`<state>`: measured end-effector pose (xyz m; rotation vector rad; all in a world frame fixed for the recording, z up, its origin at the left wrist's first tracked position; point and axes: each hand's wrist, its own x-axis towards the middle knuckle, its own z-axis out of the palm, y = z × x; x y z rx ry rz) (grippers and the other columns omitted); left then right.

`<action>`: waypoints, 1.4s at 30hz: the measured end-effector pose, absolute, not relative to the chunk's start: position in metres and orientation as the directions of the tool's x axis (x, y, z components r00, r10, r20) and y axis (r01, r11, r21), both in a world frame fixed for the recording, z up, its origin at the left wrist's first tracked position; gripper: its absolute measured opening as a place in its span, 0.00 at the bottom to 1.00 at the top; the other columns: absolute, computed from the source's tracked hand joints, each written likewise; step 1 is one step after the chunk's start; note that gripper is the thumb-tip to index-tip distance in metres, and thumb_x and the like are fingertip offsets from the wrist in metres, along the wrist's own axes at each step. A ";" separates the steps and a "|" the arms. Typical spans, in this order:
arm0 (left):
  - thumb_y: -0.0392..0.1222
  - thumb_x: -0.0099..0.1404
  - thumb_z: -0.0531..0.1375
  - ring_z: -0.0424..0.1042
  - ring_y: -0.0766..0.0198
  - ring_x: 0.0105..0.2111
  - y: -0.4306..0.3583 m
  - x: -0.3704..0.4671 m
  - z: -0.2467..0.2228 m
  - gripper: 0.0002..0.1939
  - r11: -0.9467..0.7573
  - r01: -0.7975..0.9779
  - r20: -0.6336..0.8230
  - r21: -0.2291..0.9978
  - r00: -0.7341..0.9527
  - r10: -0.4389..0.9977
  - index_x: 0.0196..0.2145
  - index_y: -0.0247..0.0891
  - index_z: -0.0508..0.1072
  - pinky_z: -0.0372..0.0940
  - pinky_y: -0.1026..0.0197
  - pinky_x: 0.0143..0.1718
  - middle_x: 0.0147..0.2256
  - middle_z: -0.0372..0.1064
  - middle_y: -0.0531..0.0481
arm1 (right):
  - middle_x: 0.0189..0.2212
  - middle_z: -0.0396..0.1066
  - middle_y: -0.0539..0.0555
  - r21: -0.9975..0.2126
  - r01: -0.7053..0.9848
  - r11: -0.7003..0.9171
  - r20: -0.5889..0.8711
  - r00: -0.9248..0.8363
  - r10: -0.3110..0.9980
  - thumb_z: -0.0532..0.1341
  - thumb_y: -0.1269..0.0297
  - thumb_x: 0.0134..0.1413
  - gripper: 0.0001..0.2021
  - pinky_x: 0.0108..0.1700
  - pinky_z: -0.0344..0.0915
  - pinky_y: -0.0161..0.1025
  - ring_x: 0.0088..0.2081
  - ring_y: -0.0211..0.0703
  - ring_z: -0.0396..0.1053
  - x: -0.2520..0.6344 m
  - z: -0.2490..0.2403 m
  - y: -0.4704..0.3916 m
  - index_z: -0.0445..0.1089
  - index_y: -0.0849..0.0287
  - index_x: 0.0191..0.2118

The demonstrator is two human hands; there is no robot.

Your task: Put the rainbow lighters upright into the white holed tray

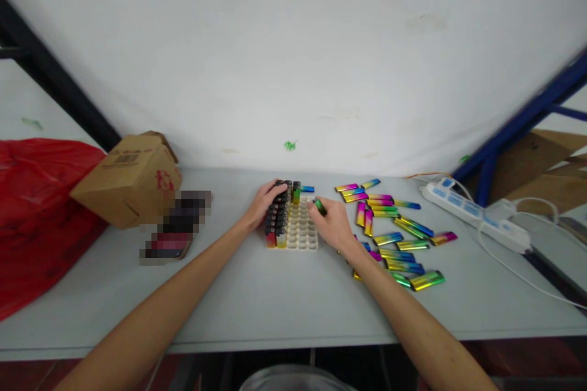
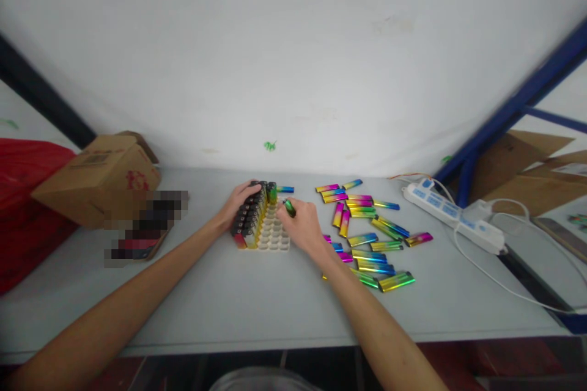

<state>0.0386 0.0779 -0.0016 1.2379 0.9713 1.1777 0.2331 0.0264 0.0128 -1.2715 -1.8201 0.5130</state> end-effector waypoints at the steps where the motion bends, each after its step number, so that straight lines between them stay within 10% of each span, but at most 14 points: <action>1: 0.54 0.58 0.65 0.67 0.63 0.32 0.078 0.038 -0.002 0.16 -0.044 -0.122 0.064 0.992 0.162 0.985 0.33 0.38 0.72 0.62 0.63 0.35 0.30 0.68 0.55 | 0.17 0.50 0.44 -0.719 0.567 0.402 0.403 -0.130 0.906 0.55 0.58 0.60 0.19 0.28 0.45 0.35 0.22 0.34 0.52 0.233 0.013 0.027 0.55 0.57 0.20; 27: 0.56 0.58 0.65 0.69 0.61 0.33 0.079 0.038 -0.004 0.18 -0.036 -0.096 0.051 0.995 0.161 0.986 0.37 0.38 0.75 0.63 0.62 0.37 0.32 0.72 0.54 | 0.17 0.53 0.44 -0.642 0.627 0.441 0.444 -0.165 0.881 0.55 0.60 0.64 0.16 0.29 0.49 0.36 0.21 0.36 0.55 0.232 0.012 0.022 0.57 0.55 0.24; 34: 0.54 0.60 0.64 0.69 0.62 0.33 0.079 0.038 -0.004 0.16 -0.071 -0.109 0.090 0.991 0.176 0.980 0.35 0.37 0.74 0.62 0.62 0.37 0.31 0.71 0.54 | 0.29 0.69 0.51 -0.613 0.595 0.520 0.466 -0.259 0.846 0.50 0.56 0.72 0.12 0.38 0.60 0.37 0.33 0.44 0.67 0.237 0.013 0.027 0.66 0.57 0.45; 42: 0.55 0.61 0.63 0.68 0.62 0.35 0.080 0.037 -0.005 0.16 -0.100 -0.095 0.114 0.990 0.157 0.981 0.33 0.38 0.73 0.62 0.62 0.38 0.32 0.70 0.54 | 0.31 0.68 0.54 -0.514 0.623 0.590 0.515 -0.326 0.793 0.51 0.55 0.72 0.16 0.41 0.62 0.40 0.36 0.45 0.66 0.237 0.014 0.029 0.70 0.58 0.38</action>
